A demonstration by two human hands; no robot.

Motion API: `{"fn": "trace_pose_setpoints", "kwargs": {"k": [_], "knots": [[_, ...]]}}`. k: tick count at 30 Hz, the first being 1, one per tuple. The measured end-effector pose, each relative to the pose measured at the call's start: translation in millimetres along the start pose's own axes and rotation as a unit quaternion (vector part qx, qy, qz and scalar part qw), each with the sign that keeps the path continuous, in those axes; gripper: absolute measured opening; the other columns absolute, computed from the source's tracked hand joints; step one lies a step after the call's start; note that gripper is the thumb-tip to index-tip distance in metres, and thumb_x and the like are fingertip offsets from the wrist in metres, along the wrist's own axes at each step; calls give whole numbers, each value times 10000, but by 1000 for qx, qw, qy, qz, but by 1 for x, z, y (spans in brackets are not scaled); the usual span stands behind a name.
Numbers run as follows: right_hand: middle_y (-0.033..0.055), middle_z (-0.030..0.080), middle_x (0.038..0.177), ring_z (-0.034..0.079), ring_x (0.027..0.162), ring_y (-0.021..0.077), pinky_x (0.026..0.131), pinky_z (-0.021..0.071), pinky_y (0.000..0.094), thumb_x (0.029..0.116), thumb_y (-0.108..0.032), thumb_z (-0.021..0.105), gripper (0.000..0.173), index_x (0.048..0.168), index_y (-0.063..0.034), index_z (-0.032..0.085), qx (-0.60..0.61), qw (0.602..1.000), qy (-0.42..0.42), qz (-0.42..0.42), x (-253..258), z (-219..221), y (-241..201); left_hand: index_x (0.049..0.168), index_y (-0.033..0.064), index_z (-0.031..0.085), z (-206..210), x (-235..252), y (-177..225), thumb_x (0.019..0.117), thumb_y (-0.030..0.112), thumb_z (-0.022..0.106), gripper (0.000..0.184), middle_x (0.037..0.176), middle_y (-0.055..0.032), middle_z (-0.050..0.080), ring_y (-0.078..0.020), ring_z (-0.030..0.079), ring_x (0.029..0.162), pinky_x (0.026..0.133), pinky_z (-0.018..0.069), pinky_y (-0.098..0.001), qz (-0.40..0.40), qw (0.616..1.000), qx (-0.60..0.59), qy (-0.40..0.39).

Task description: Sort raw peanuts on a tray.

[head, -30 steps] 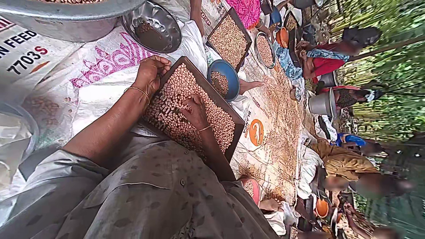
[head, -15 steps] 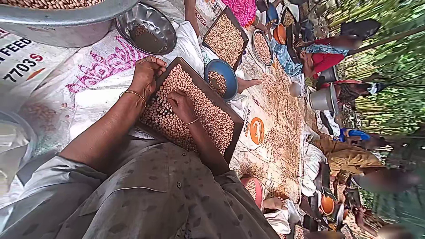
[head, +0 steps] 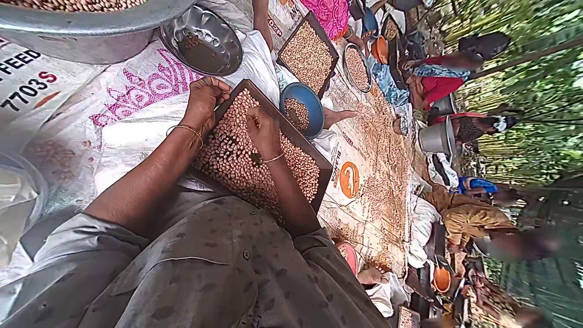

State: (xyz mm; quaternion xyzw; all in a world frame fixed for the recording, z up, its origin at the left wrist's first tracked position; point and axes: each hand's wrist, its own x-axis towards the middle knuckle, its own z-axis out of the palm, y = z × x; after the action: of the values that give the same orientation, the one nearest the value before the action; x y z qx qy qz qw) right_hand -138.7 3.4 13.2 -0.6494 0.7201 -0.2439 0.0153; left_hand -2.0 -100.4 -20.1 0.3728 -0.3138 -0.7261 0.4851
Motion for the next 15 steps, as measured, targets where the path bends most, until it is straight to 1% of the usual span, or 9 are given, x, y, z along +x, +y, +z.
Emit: {"fn": "trace_pose_setpoints", "kwargs": {"k": [2, 3, 4, 5, 7, 8, 10, 12, 15], "knots": [[253, 628, 1296, 699, 1057, 270, 930, 576, 377, 1013, -81, 574, 409, 1378, 96, 522, 104, 984, 128, 66, 30, -33, 18, 836, 79, 623, 1, -1, -1, 966, -61, 486, 235, 801, 35, 700, -25, 630, 690, 680, 527, -188, 17, 1000, 14, -7], [250, 588, 1360, 682, 1111, 251, 965, 564, 347, 1033, -99, 557, 456, 1438, 85, 459, 144, 975, 147, 81, 38, -42, 24, 838, 74, 623, 0, -1, -2, 961, -64, 478, 235, 803, 35, 699, -26, 627, 688, 681, 525, -190, 26, 999, 21, -10], [242, 625, 1305, 699, 1068, 238, 936, 578, 345, 1035, -101, 554, 417, 1403, 86, 498, 158, 974, 142, 85, 37, -43, 27, 847, 68, 623, 0, 0, -2, 955, -68, 466, 234, 811, 33, 697, -26, 624, 690, 685, 523, -193, 33, 999, 29, -14], [224, 685, 1169, 720, 982, 235, 884, 597, 365, 1028, -88, 558, 318, 1294, 86, 585, 143, 981, 104, 80, 30, -38, 24, 859, 67, 622, 0, 0, -2, 951, -71, 455, 235, 822, 36, 694, -24, 621, 696, 692, 523, -193, 35, 999, 36, -19], [168, 736, 931, 721, 817, 253, 769, 586, 441, 995, -80, 586, 189, 1072, 35, 716, 76, 995, -30, 55, 9, -15, 14, 869, 78, 615, 1, 0, 0, 948, -73, 446, 240, 831, 48, 688, -14, 618, 700, 695, 521, -188, 30, 998, 43, -23], [159, 739, 912, 719, 822, 287, 752, 568, 493, 987, -84, 602, 169, 1028, 10, 736, 35, 994, -95, 43, -2, -1, 9, 876, 78, 613, 1, 0, 0, 947, -71, 446, 234, 840, 49, 689, -14, 620, 705, 698, 521, -188, 28, 998, 45, -25], [174, 741, 969, 728, 916, 338, 771, 573, 526, 974, -76, 616, 149, 992, -4, 745, -37, 989, -144, 1, -21, 25, 5, 875, 76, 611, 0, 0, -1, 944, -73, 456, 226, 842, 41, 692, -22, 624, 705, 697, 524, -191, 26, 998, 44, -24], [202, 727, 982, 727, 920, 362, 750, 589, 504, 971, -46, 608, 153, 976, 13, 749, -63, 990, -114, -46, -32, 41, 5, 870, 80, 611, -1, 0, -1, 935, -77, 457, 230, 832, 43, 691, -20, 619, 700, 693, 519, -191, 29, 998, 50, -22], [207, 723, 994, 727, 922, 354, 775, 592, 486, 983, -29, 590, 159, 977, 30, 738, -45, 991, -112, -51, -31, 41, 7, 858, 87, 616, 0, 0, -1, 931, -79, 462, 238, 821, 55, 687, -15, 620, 702, 696, 520, -187, 33, 998, 58, -22]]}}
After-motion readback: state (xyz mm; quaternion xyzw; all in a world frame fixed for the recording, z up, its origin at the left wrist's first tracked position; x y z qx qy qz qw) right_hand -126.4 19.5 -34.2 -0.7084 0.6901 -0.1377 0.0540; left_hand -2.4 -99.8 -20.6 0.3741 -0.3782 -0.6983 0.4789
